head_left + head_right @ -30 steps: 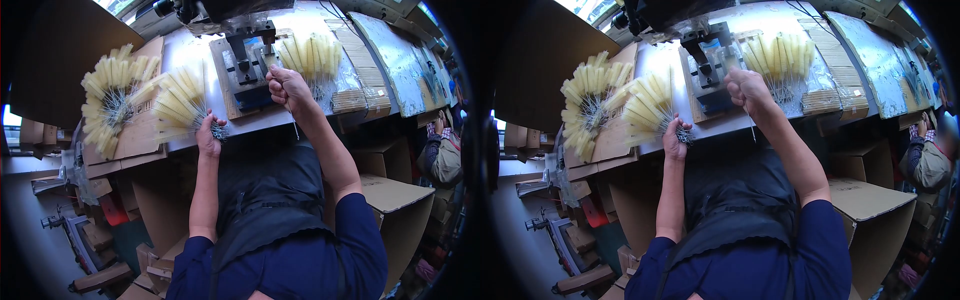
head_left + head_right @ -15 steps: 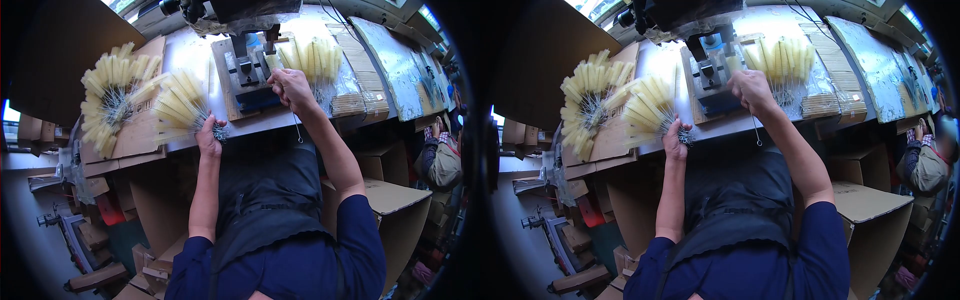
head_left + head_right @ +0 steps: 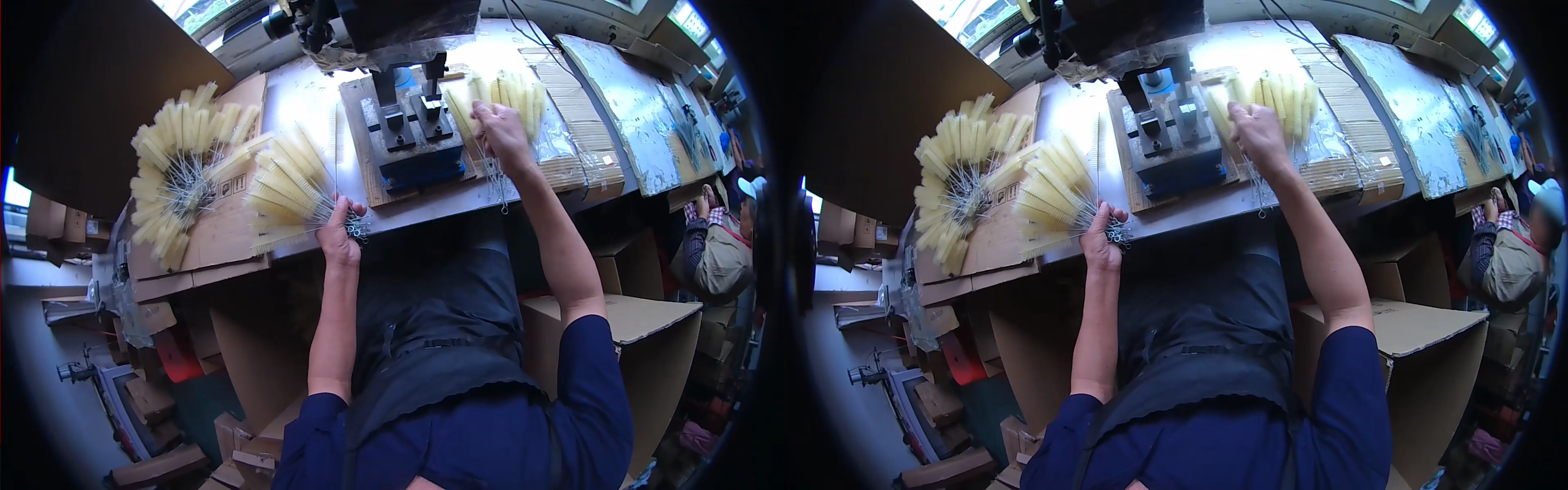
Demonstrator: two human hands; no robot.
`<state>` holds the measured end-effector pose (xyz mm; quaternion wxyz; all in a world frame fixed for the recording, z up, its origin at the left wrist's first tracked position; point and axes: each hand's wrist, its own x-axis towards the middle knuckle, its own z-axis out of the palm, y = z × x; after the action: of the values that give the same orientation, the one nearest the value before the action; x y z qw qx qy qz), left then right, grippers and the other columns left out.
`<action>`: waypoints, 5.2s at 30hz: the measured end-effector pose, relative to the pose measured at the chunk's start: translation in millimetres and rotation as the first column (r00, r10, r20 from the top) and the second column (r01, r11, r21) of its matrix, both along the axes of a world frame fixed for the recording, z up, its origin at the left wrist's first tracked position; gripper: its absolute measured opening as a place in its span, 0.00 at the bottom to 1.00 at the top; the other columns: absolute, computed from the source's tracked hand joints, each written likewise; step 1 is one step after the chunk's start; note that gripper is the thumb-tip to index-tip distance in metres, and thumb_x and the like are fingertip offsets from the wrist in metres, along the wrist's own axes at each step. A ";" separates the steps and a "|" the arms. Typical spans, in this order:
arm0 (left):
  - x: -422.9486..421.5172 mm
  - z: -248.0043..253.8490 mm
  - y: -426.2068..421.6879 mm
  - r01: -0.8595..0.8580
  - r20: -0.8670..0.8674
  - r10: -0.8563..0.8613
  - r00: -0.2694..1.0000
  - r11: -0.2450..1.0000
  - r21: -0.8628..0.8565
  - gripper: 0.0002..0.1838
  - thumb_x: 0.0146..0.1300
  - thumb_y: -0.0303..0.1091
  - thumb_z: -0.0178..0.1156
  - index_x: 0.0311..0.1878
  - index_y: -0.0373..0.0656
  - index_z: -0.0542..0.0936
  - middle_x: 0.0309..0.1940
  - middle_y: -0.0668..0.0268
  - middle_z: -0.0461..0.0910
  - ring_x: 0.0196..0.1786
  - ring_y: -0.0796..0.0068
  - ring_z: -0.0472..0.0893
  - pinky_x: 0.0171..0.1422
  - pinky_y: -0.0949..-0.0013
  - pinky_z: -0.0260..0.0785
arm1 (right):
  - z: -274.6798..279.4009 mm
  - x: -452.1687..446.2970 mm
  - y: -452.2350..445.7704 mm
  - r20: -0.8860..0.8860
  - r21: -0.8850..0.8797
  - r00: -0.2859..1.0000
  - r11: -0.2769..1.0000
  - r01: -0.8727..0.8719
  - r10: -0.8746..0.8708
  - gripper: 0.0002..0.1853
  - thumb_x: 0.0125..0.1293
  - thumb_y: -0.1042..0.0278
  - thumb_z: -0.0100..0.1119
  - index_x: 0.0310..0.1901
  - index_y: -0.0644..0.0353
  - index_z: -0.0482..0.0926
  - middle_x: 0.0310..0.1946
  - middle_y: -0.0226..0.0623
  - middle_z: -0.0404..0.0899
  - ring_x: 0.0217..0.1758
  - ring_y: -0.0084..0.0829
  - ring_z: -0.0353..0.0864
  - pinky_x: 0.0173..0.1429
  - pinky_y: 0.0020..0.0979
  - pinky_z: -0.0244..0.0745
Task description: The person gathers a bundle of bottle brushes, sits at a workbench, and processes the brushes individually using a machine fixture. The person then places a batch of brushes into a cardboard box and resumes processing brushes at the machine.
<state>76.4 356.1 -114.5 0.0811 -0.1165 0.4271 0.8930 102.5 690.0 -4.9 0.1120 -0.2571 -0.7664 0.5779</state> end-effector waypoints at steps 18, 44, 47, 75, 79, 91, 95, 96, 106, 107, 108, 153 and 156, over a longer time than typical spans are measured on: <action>74.0 44.7 -19.2 0.260 -0.095 -0.285 0.954 0.941 -0.216 0.22 0.68 0.27 0.64 0.63 0.33 0.72 0.35 0.65 0.78 0.33 0.75 0.81 0.40 0.69 0.78 | -23.1 -16.5 -210.8 -0.234 -0.154 0.942 0.947 -0.280 0.241 0.20 0.74 0.54 0.62 0.43 0.69 0.82 0.35 0.48 0.87 0.33 0.35 0.87 0.42 0.37 0.80; -1.4 -0.9 -5.3 0.081 -0.033 -0.083 0.996 0.994 -0.067 0.15 0.71 0.25 0.60 0.58 0.35 0.74 0.34 0.66 0.77 0.34 0.74 0.79 0.41 0.66 0.79 | 3.0 -19.4 -113.0 -0.089 -0.844 0.984 0.512 -0.158 0.157 0.34 0.82 0.39 0.39 0.57 0.69 0.74 0.36 0.43 0.84 0.26 0.29 0.82 0.26 0.30 0.79; -5.2 -4.9 -4.2 0.062 -0.044 -0.065 0.997 0.995 -0.080 0.15 0.71 0.24 0.59 0.58 0.35 0.74 0.34 0.65 0.77 0.33 0.74 0.79 0.41 0.65 0.79 | 5.0 -22.1 -111.7 -0.126 -0.881 0.977 0.433 -0.189 0.170 0.40 0.79 0.32 0.35 0.61 0.71 0.70 0.46 0.53 0.85 0.34 0.40 0.89 0.34 0.38 0.88; -5.3 -6.4 -2.3 0.028 -0.032 -0.031 0.999 0.996 -0.088 0.14 0.71 0.25 0.61 0.57 0.35 0.74 0.34 0.65 0.77 0.34 0.74 0.80 0.42 0.64 0.80 | -16.4 11.6 -81.2 -0.196 -0.678 0.980 0.718 -0.155 0.027 0.19 0.78 0.56 0.53 0.38 0.66 0.78 0.16 0.27 0.68 0.11 0.16 0.60 0.14 0.21 0.55; -5.5 -4.8 -2.3 0.028 -0.020 -0.030 0.999 0.996 -0.082 0.14 0.71 0.25 0.61 0.57 0.36 0.74 0.34 0.66 0.77 0.34 0.74 0.80 0.42 0.63 0.80 | -12.7 9.0 -77.5 -0.182 -0.695 0.983 0.704 -0.147 0.025 0.18 0.78 0.56 0.53 0.37 0.66 0.78 0.16 0.26 0.67 0.12 0.16 0.59 0.14 0.22 0.55; -6.1 -6.6 -5.2 0.044 -0.003 -0.044 0.999 0.997 -0.067 0.12 0.71 0.25 0.62 0.54 0.38 0.76 0.35 0.64 0.80 0.34 0.70 0.82 0.43 0.60 0.82 | -7.3 8.8 -62.8 -0.154 -0.699 0.984 0.695 -0.170 0.086 0.17 0.78 0.58 0.54 0.36 0.64 0.77 0.15 0.25 0.65 0.11 0.17 0.56 0.14 0.24 0.51; -3.9 -4.7 -6.3 0.043 0.002 -0.043 0.999 0.999 -0.007 0.12 0.70 0.25 0.64 0.54 0.39 0.77 0.36 0.62 0.81 0.35 0.68 0.83 0.44 0.59 0.83 | -7.0 15.5 -35.9 -0.132 -0.543 0.987 0.827 -0.145 0.086 0.20 0.80 0.54 0.53 0.36 0.65 0.80 0.16 0.26 0.71 0.12 0.15 0.61 0.15 0.23 0.55; -4.0 -4.0 -6.3 0.046 0.000 -0.046 0.999 0.999 0.001 0.12 0.70 0.25 0.64 0.55 0.39 0.77 0.36 0.62 0.81 0.35 0.68 0.83 0.44 0.59 0.83 | -10.9 10.9 -24.5 -0.121 -0.447 0.990 0.886 -0.121 0.074 0.21 0.80 0.53 0.52 0.38 0.65 0.80 0.16 0.26 0.71 0.11 0.15 0.60 0.14 0.22 0.55; 21.3 6.3 -10.7 0.105 0.019 -0.105 0.994 0.994 -0.013 0.14 0.68 0.26 0.68 0.53 0.42 0.75 0.37 0.61 0.82 0.36 0.69 0.84 0.41 0.67 0.79 | -9.8 3.4 -13.4 -0.609 0.289 0.762 0.832 0.473 -0.222 0.16 0.78 0.64 0.55 0.58 0.68 0.78 0.45 0.44 0.85 0.39 0.29 0.84 0.43 0.29 0.80; 27.2 10.8 -10.2 0.113 0.019 -0.113 0.993 0.994 0.003 0.13 0.68 0.25 0.68 0.51 0.44 0.75 0.37 0.61 0.82 0.36 0.70 0.84 0.40 0.68 0.79 | -10.6 10.3 -28.1 -0.581 0.171 0.775 0.893 0.416 -0.250 0.12 0.76 0.71 0.56 0.55 0.67 0.79 0.45 0.41 0.85 0.38 0.26 0.83 0.43 0.27 0.79; 33.9 15.7 -9.1 0.120 0.020 -0.120 0.993 0.993 0.015 0.12 0.68 0.26 0.68 0.50 0.45 0.76 0.37 0.61 0.82 0.36 0.70 0.83 0.41 0.68 0.79 | -16.3 13.4 -45.8 -0.621 0.134 0.752 0.915 0.380 -0.221 0.11 0.76 0.71 0.56 0.53 0.67 0.80 0.40 0.38 0.86 0.37 0.24 0.83 0.42 0.26 0.78; 3.1 -7.9 3.9 -0.104 -0.015 0.103 0.995 0.980 -0.168 0.08 0.70 0.21 0.60 0.48 0.38 0.72 0.33 0.60 0.80 0.31 0.67 0.82 0.36 0.63 0.81 | 17.0 -18.2 -146.5 -0.138 -0.871 0.967 0.439 -0.221 0.212 0.16 0.80 0.58 0.51 0.49 0.67 0.73 0.24 0.25 0.69 0.16 0.14 0.58 0.18 0.23 0.56; 3.1 -5.3 3.8 -0.099 -0.004 0.100 0.995 0.976 -0.195 0.08 0.70 0.22 0.60 0.48 0.38 0.73 0.33 0.60 0.80 0.31 0.67 0.83 0.36 0.63 0.81 | 9.9 -4.1 -147.8 -0.151 -0.814 0.973 0.536 -0.223 0.176 0.16 0.80 0.57 0.52 0.43 0.64 0.74 0.20 0.24 0.67 0.13 0.13 0.56 0.15 0.21 0.55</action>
<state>79.5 360.0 -119.7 0.0255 -0.1475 0.5058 0.8496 98.4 542.2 5.0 -0.0684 -0.1756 -0.4275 0.8841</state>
